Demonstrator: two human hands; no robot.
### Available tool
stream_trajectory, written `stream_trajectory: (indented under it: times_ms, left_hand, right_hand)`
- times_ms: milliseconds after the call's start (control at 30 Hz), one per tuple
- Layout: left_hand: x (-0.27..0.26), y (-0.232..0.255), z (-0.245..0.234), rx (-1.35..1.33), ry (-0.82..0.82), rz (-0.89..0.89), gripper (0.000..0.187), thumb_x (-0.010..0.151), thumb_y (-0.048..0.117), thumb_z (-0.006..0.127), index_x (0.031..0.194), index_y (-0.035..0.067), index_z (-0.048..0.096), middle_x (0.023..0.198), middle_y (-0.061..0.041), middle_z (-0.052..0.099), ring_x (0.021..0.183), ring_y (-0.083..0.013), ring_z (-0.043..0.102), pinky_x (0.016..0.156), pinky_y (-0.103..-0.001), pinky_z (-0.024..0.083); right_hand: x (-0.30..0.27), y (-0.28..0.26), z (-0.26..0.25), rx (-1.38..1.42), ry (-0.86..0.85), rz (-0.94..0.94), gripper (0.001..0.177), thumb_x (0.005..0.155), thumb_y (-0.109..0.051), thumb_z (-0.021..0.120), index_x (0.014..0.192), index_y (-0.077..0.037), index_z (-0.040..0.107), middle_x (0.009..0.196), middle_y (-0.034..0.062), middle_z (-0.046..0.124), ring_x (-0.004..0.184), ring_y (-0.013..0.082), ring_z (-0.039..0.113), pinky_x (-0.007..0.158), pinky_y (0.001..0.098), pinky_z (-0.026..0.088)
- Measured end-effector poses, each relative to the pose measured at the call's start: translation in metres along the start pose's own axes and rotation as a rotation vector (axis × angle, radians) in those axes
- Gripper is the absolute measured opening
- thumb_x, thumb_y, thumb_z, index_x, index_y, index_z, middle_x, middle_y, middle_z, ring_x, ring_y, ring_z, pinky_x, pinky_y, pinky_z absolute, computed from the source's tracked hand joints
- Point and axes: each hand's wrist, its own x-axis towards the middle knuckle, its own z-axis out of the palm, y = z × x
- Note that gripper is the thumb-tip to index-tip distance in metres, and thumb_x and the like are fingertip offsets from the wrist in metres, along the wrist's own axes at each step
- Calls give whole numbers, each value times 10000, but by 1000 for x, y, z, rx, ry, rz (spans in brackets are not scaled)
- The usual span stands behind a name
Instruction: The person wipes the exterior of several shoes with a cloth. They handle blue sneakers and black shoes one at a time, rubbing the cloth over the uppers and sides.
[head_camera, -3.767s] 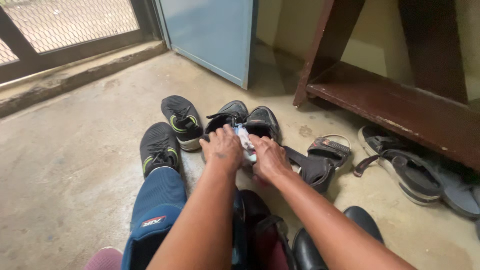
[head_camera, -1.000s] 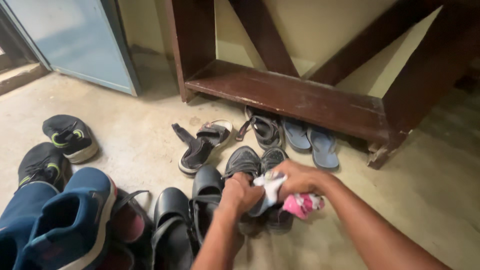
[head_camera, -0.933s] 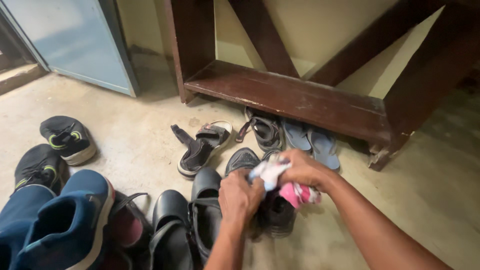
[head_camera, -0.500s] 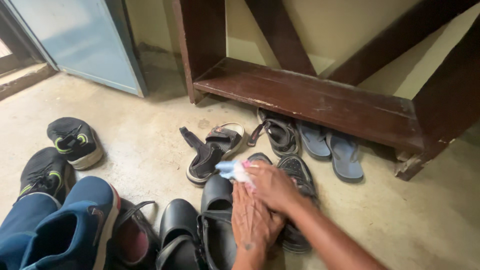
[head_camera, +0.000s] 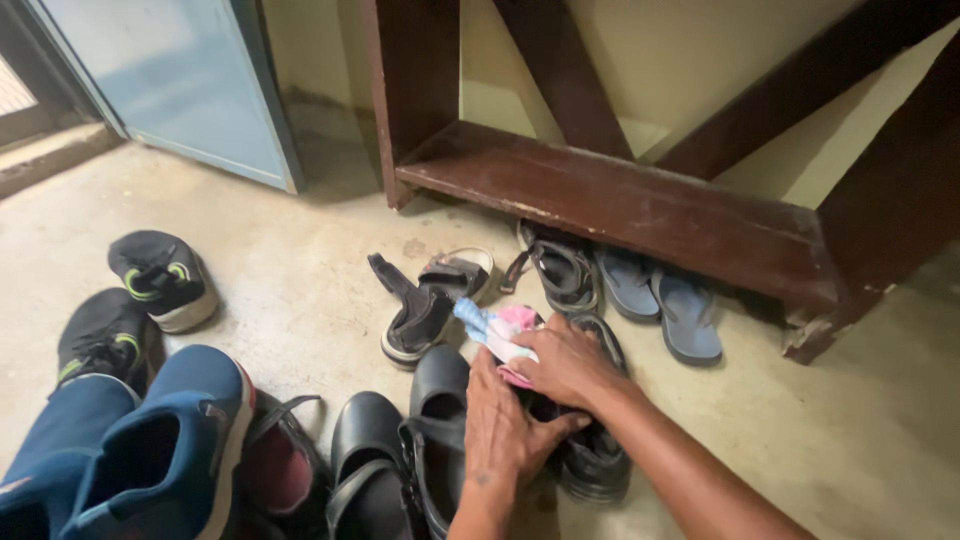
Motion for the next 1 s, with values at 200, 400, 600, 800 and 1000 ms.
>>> stream_trajectory:
  times_ms: [200, 400, 600, 800, 1000]
  left_hand:
    - [-8, -12, -24, 139, -256, -71, 1297, 770, 676, 748, 1544, -128, 88, 1578, -329, 270, 1502, -373, 279, 1196, -372, 291]
    - [-19, -15, -40, 310, -368, -64, 1195, 895, 709, 598, 1534, -135, 43, 1586, -278, 288, 1500, -314, 299, 1211, -439, 248]
    - [-40, -57, -32, 216, -228, 105, 790, 1021, 537, 453, 1507, -77, 352, 1533, -273, 429, 1468, -353, 388, 1224, -462, 275]
    - [-50, -60, -54, 389, -226, 335, 869, 816, 429, 661, 1463, -106, 438, 1550, -339, 383, 1479, -460, 298, 1202, -498, 174]
    - [-66, -41, -70, 531, -328, 82, 948, 732, 544, 636, 1507, 43, 418, 1601, -201, 346, 1492, -375, 212, 1175, -687, -22]
  right_hand:
    - [6, 13, 22, 34, 78, -67, 407, 917, -378, 624, 1298, -246, 682, 1241, 173, 600, 1208, 356, 561, 1024, 502, 420]
    - [-1, 17, 33, 72, 228, -330, 454, 807, -136, 673, 1260, -125, 708, 1192, 213, 616, 1146, 392, 577, 996, 458, 457]
    - [8, 25, 10, 239, 97, -158, 296, 797, -118, 698, 1074, -94, 799, 1070, 183, 704, 1014, 315, 685, 913, 400, 530]
    - [17, -14, -22, 454, 304, -304, 240, 761, -67, 712, 979, -58, 811, 890, 163, 761, 782, 311, 738, 685, 419, 566]
    - [-7, -105, 54, 71, -20, -234, 176, 752, -77, 729, 919, -36, 770, 874, 227, 734, 858, 393, 738, 741, 458, 581]
